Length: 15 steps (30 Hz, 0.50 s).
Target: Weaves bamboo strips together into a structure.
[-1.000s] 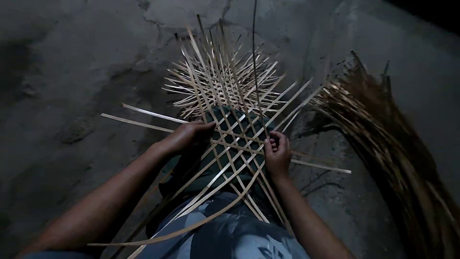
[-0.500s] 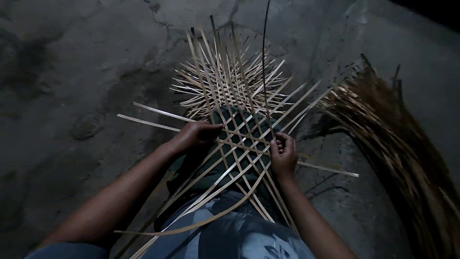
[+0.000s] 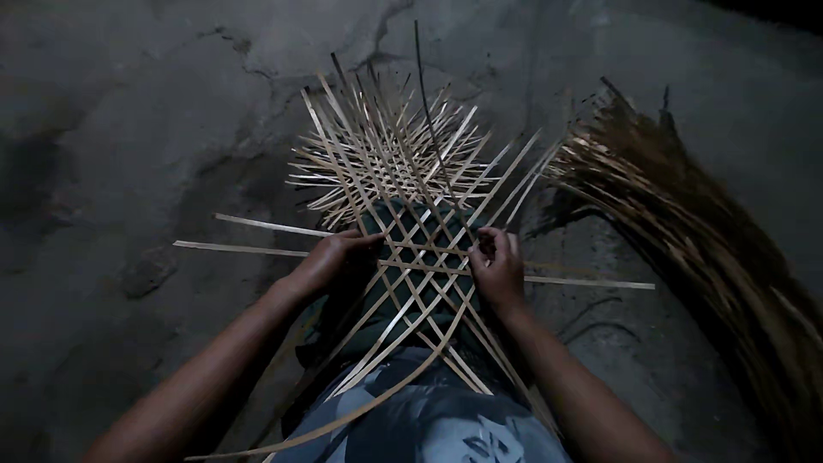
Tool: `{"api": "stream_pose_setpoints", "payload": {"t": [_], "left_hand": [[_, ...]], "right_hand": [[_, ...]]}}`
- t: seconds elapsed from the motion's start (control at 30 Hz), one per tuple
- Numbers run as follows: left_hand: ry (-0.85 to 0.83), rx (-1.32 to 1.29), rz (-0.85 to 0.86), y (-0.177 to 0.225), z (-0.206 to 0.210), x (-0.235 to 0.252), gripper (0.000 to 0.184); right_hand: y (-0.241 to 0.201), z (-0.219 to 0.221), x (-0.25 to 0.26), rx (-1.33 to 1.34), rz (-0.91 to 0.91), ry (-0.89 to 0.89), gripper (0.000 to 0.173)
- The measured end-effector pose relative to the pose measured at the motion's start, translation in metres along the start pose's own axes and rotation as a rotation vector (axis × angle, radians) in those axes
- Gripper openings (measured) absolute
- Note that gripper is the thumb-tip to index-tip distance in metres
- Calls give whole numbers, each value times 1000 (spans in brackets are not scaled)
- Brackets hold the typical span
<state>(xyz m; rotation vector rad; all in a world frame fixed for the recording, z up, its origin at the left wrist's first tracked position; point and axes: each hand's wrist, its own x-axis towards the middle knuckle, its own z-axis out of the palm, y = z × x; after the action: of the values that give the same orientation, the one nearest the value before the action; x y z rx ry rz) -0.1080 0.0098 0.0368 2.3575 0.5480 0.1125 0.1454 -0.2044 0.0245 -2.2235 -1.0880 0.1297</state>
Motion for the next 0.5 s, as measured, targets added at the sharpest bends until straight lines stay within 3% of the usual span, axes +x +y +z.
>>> {"api": "stream_pose_setpoints", "payload": {"t": [0.1, 0.2, 0.23, 0.3, 0.4, 0.5], "left_hand": [[-79, 221, -88, 27, -11, 4, 50], [58, 194, -55, 37, -23, 23, 45], [99, 89, -96, 37, -28, 35, 57], [130, -317, -336, 28, -41, 65, 74], [325, -1009, -710, 12, -59, 99, 77], [452, -1254, -700, -21, -71, 130, 67]], "right_hand": [[-11, 1, -3, -132, -204, -93, 57], [-15, 23, -14, -233, -247, -287, 72], [-13, 29, -17, -248, -251, -294, 72], [-11, 33, -17, -236, -259, -263, 72], [-9, 32, -17, -201, -257, -245, 72], [-10, 30, -17, -200, -222, -265, 72]]}}
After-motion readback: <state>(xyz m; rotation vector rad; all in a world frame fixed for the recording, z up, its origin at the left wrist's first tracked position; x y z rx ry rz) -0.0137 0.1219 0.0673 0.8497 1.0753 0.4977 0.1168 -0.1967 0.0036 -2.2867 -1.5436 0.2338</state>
